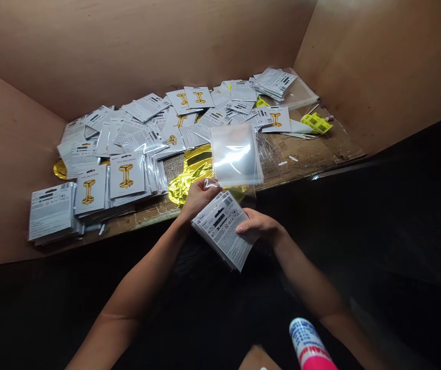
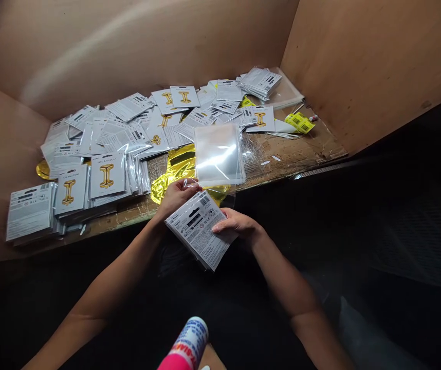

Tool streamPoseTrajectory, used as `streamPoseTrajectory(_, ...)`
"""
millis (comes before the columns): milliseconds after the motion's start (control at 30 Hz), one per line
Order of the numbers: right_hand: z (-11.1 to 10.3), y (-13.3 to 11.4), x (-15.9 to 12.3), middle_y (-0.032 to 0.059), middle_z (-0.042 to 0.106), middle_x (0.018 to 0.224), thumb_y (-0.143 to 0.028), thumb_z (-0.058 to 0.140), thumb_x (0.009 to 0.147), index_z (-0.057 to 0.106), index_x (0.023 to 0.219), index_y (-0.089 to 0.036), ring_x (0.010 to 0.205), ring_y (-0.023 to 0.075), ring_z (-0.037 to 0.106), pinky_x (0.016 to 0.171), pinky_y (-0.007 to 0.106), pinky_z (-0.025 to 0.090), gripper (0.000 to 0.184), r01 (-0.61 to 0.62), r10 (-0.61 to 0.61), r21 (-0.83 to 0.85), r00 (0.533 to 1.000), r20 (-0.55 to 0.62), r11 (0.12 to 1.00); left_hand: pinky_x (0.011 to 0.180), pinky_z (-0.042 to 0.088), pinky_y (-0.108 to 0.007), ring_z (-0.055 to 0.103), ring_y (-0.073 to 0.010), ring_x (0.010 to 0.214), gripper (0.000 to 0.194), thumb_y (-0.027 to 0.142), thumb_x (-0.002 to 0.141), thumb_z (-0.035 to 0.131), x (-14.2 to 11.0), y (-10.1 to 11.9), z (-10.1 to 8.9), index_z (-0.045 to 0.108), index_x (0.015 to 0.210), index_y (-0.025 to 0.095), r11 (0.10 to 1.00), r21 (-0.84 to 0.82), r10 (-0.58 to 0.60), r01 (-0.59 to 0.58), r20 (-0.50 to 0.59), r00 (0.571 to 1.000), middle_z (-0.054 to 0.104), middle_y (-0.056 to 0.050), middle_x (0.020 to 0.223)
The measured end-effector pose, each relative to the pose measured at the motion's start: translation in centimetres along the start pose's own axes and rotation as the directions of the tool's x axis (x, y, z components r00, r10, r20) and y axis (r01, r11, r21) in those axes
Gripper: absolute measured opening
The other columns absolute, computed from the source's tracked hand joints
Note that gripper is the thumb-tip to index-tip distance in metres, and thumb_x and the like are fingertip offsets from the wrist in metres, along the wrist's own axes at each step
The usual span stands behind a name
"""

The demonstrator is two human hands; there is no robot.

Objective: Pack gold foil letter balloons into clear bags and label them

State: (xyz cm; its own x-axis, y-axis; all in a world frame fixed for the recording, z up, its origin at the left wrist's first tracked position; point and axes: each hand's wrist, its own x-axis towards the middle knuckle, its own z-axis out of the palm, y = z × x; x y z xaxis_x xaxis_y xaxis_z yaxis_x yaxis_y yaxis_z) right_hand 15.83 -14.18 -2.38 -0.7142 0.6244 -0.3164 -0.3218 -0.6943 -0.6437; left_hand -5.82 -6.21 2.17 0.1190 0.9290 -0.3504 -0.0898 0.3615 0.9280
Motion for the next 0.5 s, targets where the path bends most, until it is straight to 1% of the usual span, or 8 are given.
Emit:
streamPoseTrajectory(100,-1.0,-0.1,0.3,0.0139,0.083,0.115,-0.026,0.098,0.069,0.079,0.116,-0.011,0.101,0.0252,0.080,0.094,0.036,0.063,0.054,-0.034,0.034,-0.021,0.999,0.003,0.999,0.057,0.050,-0.027,0.063,-0.0135,0.059,0.048,0.060,0.077,0.091,-0.4,0.3,-0.2,0.067,0.081,0.019,0.998,0.046,-0.046,0.042,0.094,0.995,0.074,-0.003,0.078)
streamPoseTrajectory(200,-1.4,-0.1,0.2,0.0130,0.083,0.115,-0.024,0.099,0.067,0.079,0.117,-0.012,0.101,0.0248,0.080,0.094,0.036,0.063,0.055,-0.053,0.052,-0.039,0.998,-0.025,0.998,0.055,0.045,-0.026,0.058,-0.0124,0.056,0.054,0.069,0.079,0.087,-0.5,0.3,-0.1,0.065,0.082,0.020,0.995,0.087,-0.060,0.047,0.155,0.986,0.072,-0.002,0.077)
streamPoseTrajectory(300,-1.3,-0.2,-0.2,0.0125,0.084,0.112,-0.025,0.100,0.065,0.081,0.114,-0.011,0.098,0.0243,0.080,0.093,0.035,0.063,0.055,-0.077,0.073,-0.067,0.996,-0.055,0.995,0.056,0.045,-0.025,0.058,-0.0127,0.058,0.055,0.071,0.082,0.084,-0.5,0.3,0.0,0.067,0.082,0.019,0.985,0.169,0.001,-0.027,0.152,0.988,0.070,-0.002,0.076)
streamPoseTrajectory(367,-1.2,-0.4,-0.5,0.0123,0.084,0.110,-0.027,0.101,0.064,0.081,0.112,-0.010,0.097,0.0246,0.080,0.092,0.035,0.064,0.055,-0.078,0.071,-0.087,0.994,-0.082,0.993,0.060,0.048,-0.026,0.062,-0.0142,0.063,0.053,0.069,0.083,0.084,-0.6,0.2,-0.2,0.072,0.090,0.018,0.976,0.203,0.042,-0.074,0.156,0.987,0.071,-0.002,0.079)
streamPoseTrajectory(433,-1.2,-0.6,-1.1,0.0129,0.084,0.110,-0.029,0.101,0.065,0.082,0.113,-0.010,0.098,0.0255,0.081,0.092,0.035,0.064,0.056,-0.062,0.049,-0.100,0.991,-0.124,0.993,0.064,0.051,-0.026,0.065,-0.0158,0.068,0.054,0.067,0.081,0.086,-0.8,0.1,-0.8,0.075,0.100,0.018,0.979,0.193,0.041,-0.073,0.165,0.985,0.073,-0.003,0.082)
streamPoseTrajectory(500,-1.4,-1.0,-1.6,0.0138,0.084,0.112,-0.032,0.101,0.066,0.081,0.114,-0.010,0.098,0.0264,0.081,0.091,0.036,0.064,0.057,-0.037,0.016,-0.109,0.982,-0.188,0.993,0.067,0.055,-0.028,0.069,-0.0177,0.071,0.059,0.067,0.079,0.088,-1.0,-0.2,-1.6,0.075,0.109,0.018,0.986,0.161,0.004,-0.032,0.170,0.985,0.075,-0.004,0.086)
